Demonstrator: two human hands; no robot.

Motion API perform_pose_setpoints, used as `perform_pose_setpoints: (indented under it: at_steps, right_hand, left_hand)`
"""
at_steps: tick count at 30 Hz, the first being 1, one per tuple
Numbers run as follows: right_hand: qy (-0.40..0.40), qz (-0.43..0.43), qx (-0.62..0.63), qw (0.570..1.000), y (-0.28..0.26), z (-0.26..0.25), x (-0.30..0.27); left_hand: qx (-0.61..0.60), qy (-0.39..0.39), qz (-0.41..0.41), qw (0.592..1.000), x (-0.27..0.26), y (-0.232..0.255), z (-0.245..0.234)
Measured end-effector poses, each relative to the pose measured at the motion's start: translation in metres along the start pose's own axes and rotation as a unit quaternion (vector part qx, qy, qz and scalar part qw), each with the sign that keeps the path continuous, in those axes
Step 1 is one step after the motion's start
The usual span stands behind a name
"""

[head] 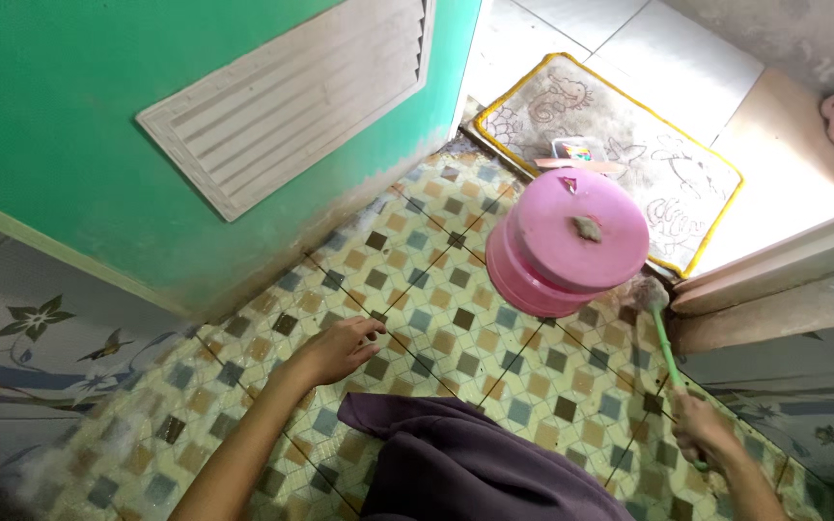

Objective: The person scrubs a tiled floor using a long-handled brush and a handheld scrubbing pad. They move a pink plastic stool to access the area underneath, scrub the floor tiles and grout lines, and then return the stool to its original position.

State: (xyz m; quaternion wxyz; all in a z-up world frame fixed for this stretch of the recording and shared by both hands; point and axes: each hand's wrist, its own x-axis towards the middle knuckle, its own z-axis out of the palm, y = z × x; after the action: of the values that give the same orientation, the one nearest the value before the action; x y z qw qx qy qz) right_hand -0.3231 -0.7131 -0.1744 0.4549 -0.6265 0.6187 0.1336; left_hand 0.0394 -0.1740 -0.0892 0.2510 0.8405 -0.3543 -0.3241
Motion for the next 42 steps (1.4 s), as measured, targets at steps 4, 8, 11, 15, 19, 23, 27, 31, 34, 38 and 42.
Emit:
perform_pose_setpoints:
  at_steps: [4, 8, 11, 15, 19, 23, 27, 31, 34, 38, 42]
  right_hand:
    - [0.010, -0.058, -0.029, 0.998, -0.026, 0.045, 0.011]
    - [-0.023, -0.092, -0.052, 0.994, -0.044, 0.069, 0.000]
    - [-0.049, -0.103, -0.048, 0.992, -0.067, 0.095, -0.012]
    - [-0.086, -0.125, -0.046, 0.987, -0.101, 0.135, -0.016]
    - [-0.110, -0.233, -0.071, 0.964, -0.114, 0.154, -0.007]
    - [-0.122, -0.191, -0.075, 0.971, -0.114, 0.147, -0.014]
    - [-0.092, -0.180, -0.063, 0.977, -0.092, 0.120, -0.022]
    - [-0.061, -0.209, -0.089, 0.972, -0.060, 0.091, -0.004]
    - [-0.037, -0.392, -0.192, 0.899, -0.048, 0.062, 0.018]
    - [0.067, -0.243, -0.344, 0.905, -0.037, 0.031, 0.025]
    - [0.050, -0.193, -0.362, 0.910, -0.092, 0.025, 0.059]
  left_hand:
    - [-0.001, 0.010, 0.016, 1.000, -0.002, -0.001, 0.003]
    - [-0.006, 0.007, 0.000, 1.000, -0.009, -0.005, 0.003]
    - [0.002, 0.017, -0.006, 1.000, -0.012, -0.005, 0.000]
    - [-0.029, 0.027, -0.003, 0.999, -0.019, -0.001, -0.003]
    - [-0.012, 0.007, -0.017, 1.000, -0.017, 0.001, 0.003]
    - [-0.017, 0.014, 0.035, 0.999, -0.015, 0.005, 0.008]
    - [0.006, 0.031, 0.096, 0.995, -0.006, 0.018, 0.010]
    - [-0.014, 0.049, 0.134, 0.990, 0.000, 0.031, 0.008]
    - [-0.022, 0.059, 0.144, 0.988, 0.009, 0.039, 0.006]
    - [-0.012, 0.060, 0.133, 0.989, 0.025, 0.045, -0.001]
    - [-0.006, 0.072, 0.081, 0.994, 0.053, 0.067, -0.009]
